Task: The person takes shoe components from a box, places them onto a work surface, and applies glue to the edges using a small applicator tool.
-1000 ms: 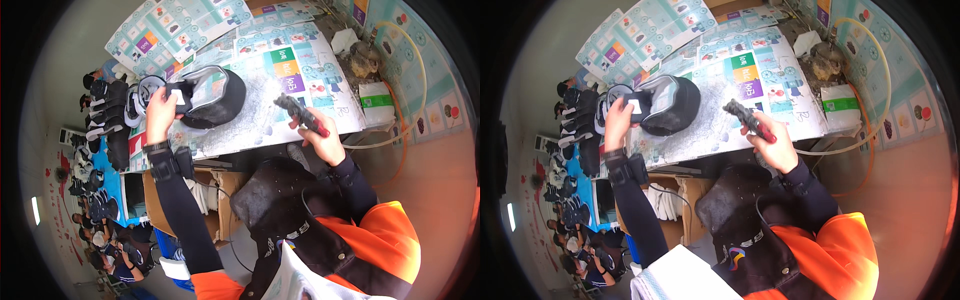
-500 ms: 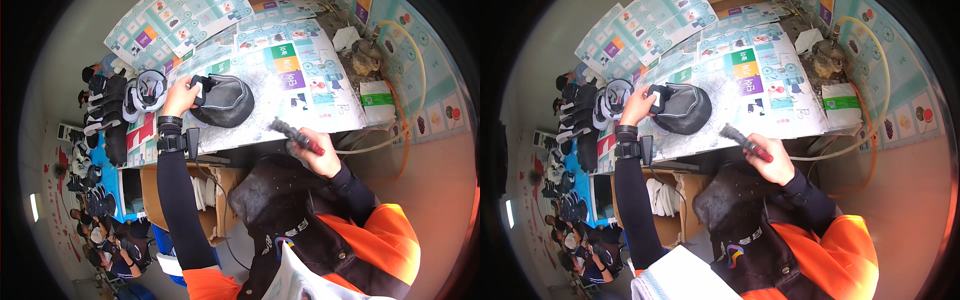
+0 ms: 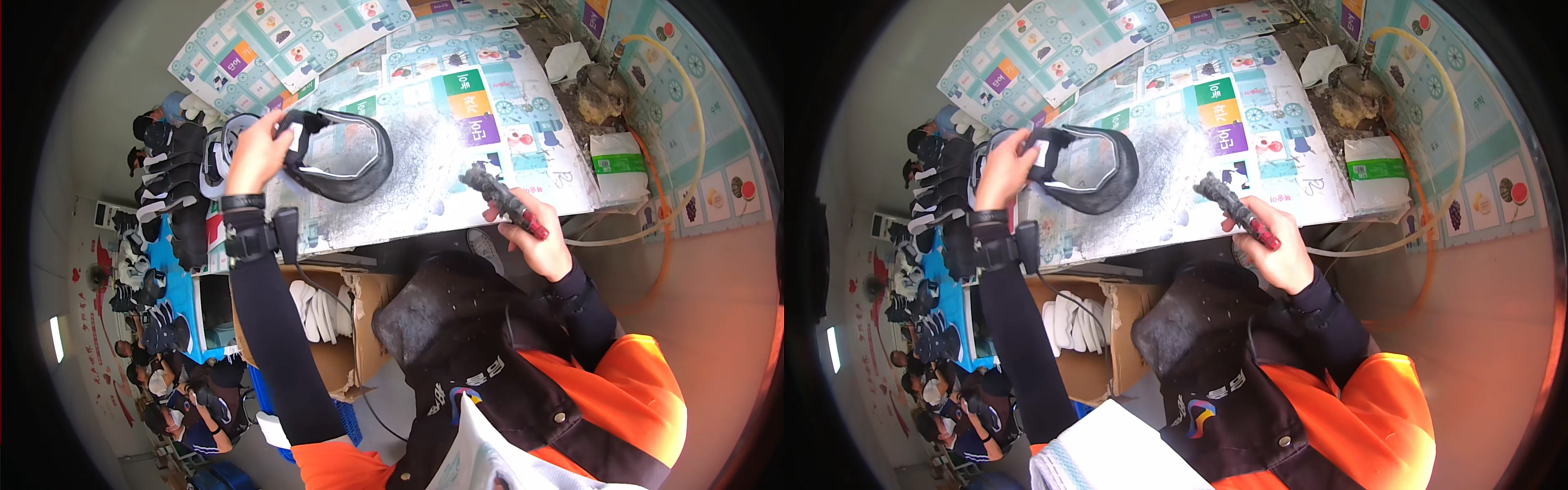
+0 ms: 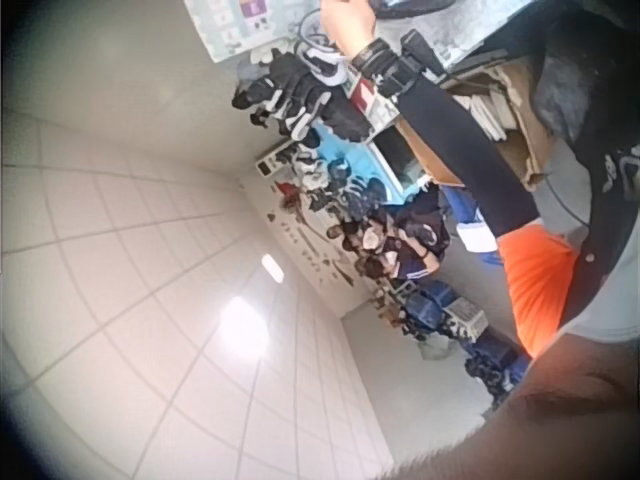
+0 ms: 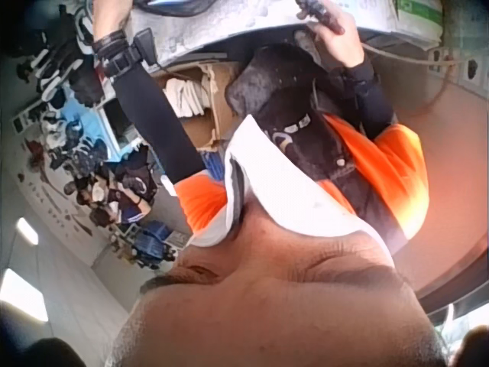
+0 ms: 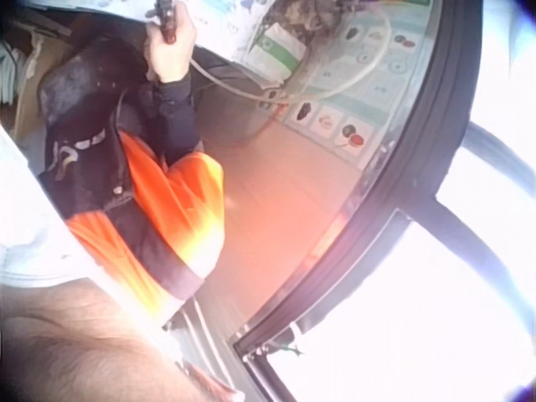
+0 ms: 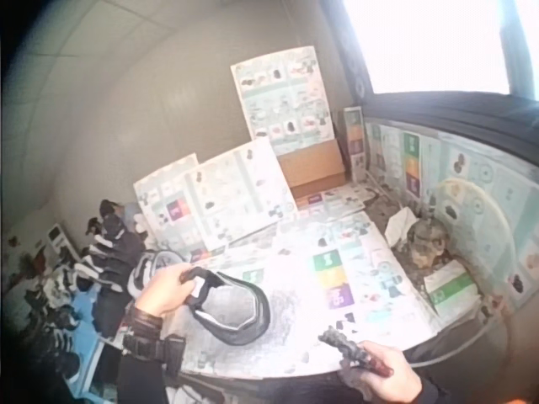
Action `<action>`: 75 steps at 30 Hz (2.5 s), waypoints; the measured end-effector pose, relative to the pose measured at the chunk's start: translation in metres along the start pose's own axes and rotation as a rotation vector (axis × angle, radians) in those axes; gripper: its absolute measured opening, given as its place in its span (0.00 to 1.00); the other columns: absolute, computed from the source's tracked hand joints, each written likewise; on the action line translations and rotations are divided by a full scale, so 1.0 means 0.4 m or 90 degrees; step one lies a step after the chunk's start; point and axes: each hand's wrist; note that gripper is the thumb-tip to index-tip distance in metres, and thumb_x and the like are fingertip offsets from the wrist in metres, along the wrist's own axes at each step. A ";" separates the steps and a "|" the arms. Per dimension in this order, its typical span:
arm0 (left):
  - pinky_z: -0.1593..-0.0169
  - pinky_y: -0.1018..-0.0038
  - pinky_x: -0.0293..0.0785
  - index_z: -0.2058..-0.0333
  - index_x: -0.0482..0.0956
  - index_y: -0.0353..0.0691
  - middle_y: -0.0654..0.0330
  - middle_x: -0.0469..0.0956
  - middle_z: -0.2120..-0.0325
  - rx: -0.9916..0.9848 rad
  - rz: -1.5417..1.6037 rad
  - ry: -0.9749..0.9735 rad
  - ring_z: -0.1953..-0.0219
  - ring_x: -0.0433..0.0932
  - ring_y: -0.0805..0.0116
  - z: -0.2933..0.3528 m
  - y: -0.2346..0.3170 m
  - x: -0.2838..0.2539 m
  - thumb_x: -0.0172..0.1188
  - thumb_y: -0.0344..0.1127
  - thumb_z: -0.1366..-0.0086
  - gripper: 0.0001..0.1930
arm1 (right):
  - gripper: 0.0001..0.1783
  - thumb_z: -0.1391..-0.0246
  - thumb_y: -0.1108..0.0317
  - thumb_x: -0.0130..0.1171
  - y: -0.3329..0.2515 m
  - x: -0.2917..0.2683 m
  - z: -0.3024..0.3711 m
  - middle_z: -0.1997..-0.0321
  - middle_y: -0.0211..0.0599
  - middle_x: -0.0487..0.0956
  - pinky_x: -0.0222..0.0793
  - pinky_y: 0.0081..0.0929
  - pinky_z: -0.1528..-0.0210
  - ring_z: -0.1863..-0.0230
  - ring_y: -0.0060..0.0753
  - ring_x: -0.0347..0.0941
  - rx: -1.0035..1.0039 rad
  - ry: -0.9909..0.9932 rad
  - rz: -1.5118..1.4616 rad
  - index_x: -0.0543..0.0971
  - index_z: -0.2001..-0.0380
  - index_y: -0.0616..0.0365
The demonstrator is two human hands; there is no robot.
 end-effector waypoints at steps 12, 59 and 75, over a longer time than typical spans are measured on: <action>0.50 0.60 0.77 0.49 0.81 0.39 0.46 0.85 0.58 0.110 -0.054 -0.083 0.54 0.83 0.45 -0.069 -0.014 0.110 0.66 0.37 0.34 0.17 | 0.07 0.50 0.78 0.61 -0.017 0.059 0.002 0.73 0.39 0.78 0.70 0.28 0.62 0.70 0.33 0.75 -0.107 -0.119 0.077 0.78 0.66 0.62; 0.48 0.69 0.76 0.52 0.84 0.38 0.53 0.85 0.57 0.156 0.053 -0.152 0.54 0.84 0.55 -0.041 -0.034 0.099 0.65 0.28 0.36 0.14 | 0.07 0.53 0.76 0.60 -0.014 0.056 -0.050 0.75 0.46 0.79 0.72 0.34 0.62 0.71 0.42 0.78 -0.002 -0.105 0.106 0.79 0.68 0.63; 0.53 0.51 0.76 0.57 0.77 0.34 0.44 0.80 0.60 0.134 0.073 0.106 0.56 0.80 0.39 0.180 0.022 -0.144 0.58 0.40 0.30 0.13 | 0.27 0.47 0.87 0.53 0.068 -0.150 -0.169 0.57 0.55 0.81 0.72 0.36 0.49 0.55 0.49 0.78 -0.165 0.108 0.382 0.75 0.42 0.67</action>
Point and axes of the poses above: each hand's wrist, its own z-axis away from the middle knuckle, its own x-axis out of the palm, y = z × x
